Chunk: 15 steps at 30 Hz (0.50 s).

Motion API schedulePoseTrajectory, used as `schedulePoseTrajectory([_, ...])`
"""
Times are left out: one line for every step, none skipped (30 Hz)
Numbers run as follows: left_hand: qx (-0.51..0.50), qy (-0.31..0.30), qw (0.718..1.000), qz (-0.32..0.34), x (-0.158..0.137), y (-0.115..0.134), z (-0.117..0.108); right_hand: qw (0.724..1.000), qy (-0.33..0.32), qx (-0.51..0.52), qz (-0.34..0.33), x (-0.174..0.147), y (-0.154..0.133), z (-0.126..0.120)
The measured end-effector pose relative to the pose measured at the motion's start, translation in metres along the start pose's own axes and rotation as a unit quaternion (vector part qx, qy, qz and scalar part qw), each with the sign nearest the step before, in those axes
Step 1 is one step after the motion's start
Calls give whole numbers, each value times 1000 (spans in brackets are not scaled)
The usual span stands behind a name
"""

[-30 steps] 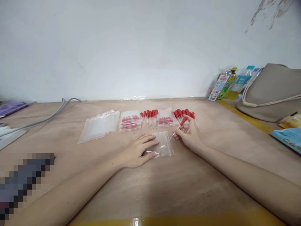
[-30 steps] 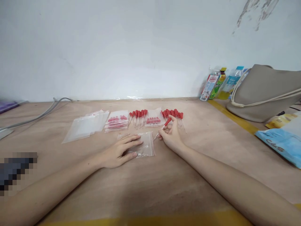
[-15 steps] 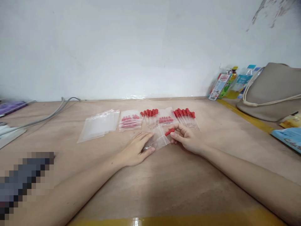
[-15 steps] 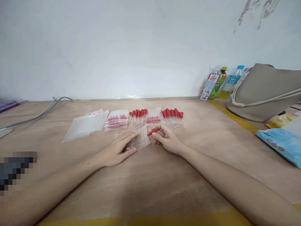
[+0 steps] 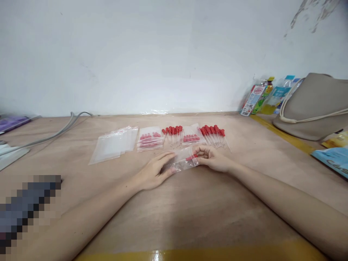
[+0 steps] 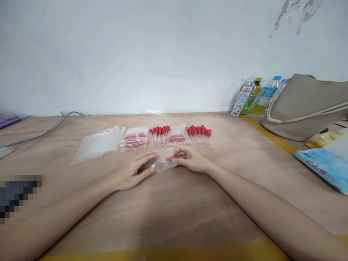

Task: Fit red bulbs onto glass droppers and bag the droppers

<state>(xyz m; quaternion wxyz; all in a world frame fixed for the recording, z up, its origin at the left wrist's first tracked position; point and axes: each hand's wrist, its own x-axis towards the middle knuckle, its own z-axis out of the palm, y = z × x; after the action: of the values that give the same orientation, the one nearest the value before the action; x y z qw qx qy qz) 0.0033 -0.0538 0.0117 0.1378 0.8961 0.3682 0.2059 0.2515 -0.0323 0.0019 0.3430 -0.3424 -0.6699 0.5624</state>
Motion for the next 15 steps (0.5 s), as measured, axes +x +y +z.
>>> schedulePoseTrajectory([-2, 2, 1000, -1, 0, -2, -1, 1000, 5, -7, 8, 1, 0, -2])
schedulePoseTrajectory([-3, 3, 1000, 2, -1, -4, -1, 1000, 7, -20, 15, 2, 0, -4])
schedulePoseTrajectory([-3, 1, 1000, 7, -1, -5, -2, 999, 3, -37, 18, 3, 0, -6])
schedulePoseTrajectory([-3, -3, 1000, 13, -1, -7, -2, 998, -4, -58, 17, 3, 0, -7])
schedulePoseTrajectory([-4, -8, 1000, 17, -1, -8, -2, 997, -12, -78, 12, 4, 0, -8])
schedulePoseTrajectory([-5, -12, 1000, 21, -1, -8, -3, 995, -19, -96, 6, 4, 0, -8])
schedulePoseTrajectory([-7, -15, 1000, 23, -1, -9, -3, 994, -22, -108, 0, 4, 0, -9])
schedulePoseTrajectory([-10, -19, 999, 24, -1, -8, -3, 993, -21, -113, -1, 5, 1, -8])
schedulePoseTrajectory([-13, -21, 999, 23, -1, -8, -3, 994, -11, -111, 4, 5, 2, -8])
schedulePoseTrajectory([-14, -23, 999, 20, 0, -8, -3, 995, 6, -100, 15, 5, 4, -7])
schedulePoseTrajectory([-14, -25, 999, 18, 0, -8, -3, 996, 29, -84, 30, 6, 5, -7])
schedulePoseTrajectory([-13, -25, 999, 17, 0, -7, -3, 995, 54, -70, 45, 6, 6, -6])
schedulePoseTrajectory([-12, -25, 999, 16, 0, -7, -2, 993, 77, -62, 57, 6, 7, -5])
schedulePoseTrajectory([-11, -25, 999, 17, 0, -7, -2, 991, 96, -61, 64, 6, 8, -4])
schedulePoseTrajectory([-11, -24, 999, 18, -1, -7, -2, 990, 105, -70, 62, 6, 8, -4])
